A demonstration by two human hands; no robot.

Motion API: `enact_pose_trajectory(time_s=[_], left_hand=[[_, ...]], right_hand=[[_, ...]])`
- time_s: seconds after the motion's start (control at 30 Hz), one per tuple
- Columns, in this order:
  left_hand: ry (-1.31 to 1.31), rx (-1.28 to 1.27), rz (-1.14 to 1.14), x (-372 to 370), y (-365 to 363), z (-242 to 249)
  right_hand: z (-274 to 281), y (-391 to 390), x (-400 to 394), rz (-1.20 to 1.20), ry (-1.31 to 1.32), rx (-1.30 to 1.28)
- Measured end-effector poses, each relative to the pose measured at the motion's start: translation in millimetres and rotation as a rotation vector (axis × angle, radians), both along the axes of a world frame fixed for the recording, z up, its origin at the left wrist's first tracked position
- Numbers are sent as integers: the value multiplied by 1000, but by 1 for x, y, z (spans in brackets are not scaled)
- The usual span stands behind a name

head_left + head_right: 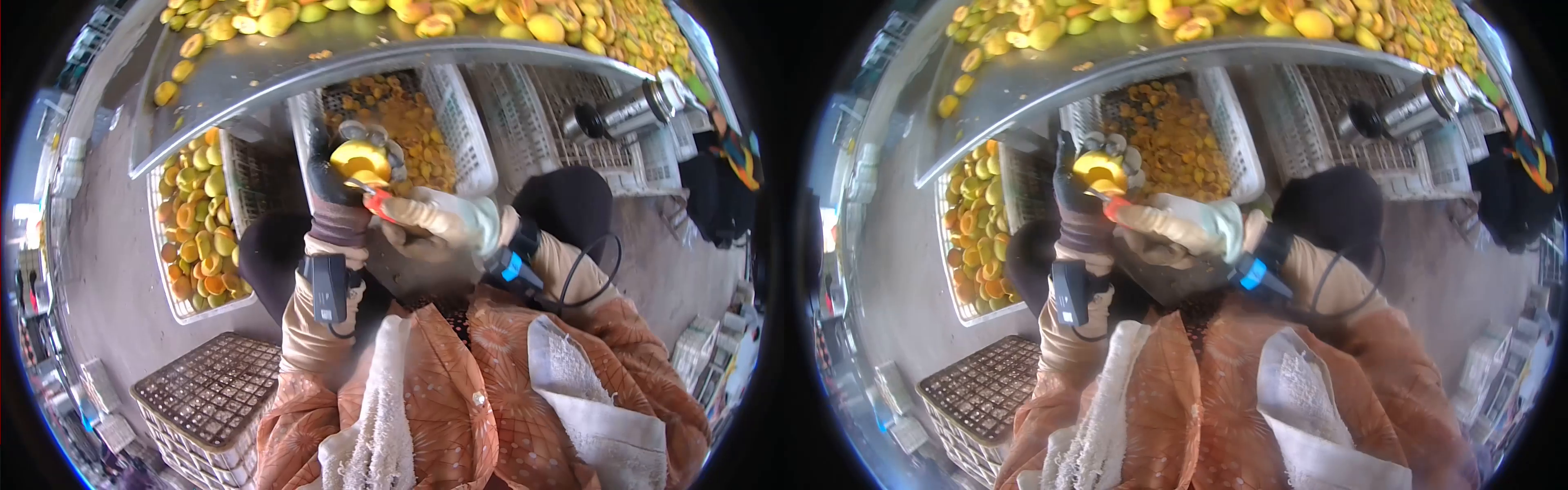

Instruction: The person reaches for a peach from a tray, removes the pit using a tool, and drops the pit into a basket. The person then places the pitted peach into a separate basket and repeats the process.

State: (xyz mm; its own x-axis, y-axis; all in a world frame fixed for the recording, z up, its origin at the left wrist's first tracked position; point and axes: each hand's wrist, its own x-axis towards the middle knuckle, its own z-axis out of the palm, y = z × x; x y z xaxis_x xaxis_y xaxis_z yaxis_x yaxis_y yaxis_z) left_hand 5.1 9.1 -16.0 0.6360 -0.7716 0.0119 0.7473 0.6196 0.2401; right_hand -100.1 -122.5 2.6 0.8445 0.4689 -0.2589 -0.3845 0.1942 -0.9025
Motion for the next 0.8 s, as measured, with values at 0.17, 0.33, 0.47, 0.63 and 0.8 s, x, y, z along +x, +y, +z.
enact_pose_trajectory(time_s=[0.17,0.33,0.47,0.63,0.8], left_hand=[[-401,517,643,24,67,2],[-1364,1701,1121,58,192,-3],[-252,1479,1016,135,261,-48],[-931,2190,1082,216,289,-96],[-1154,1204,1494,215,127,48]], right_hand=[[-61,-37,11,135,-168,-1323],[-54,-48,-8,4,-303,-1395],[-4,-47,11,-60,-315,-1471],[32,-74,35,-228,-463,-1466],[27,-93,58,-438,-443,-1383]])
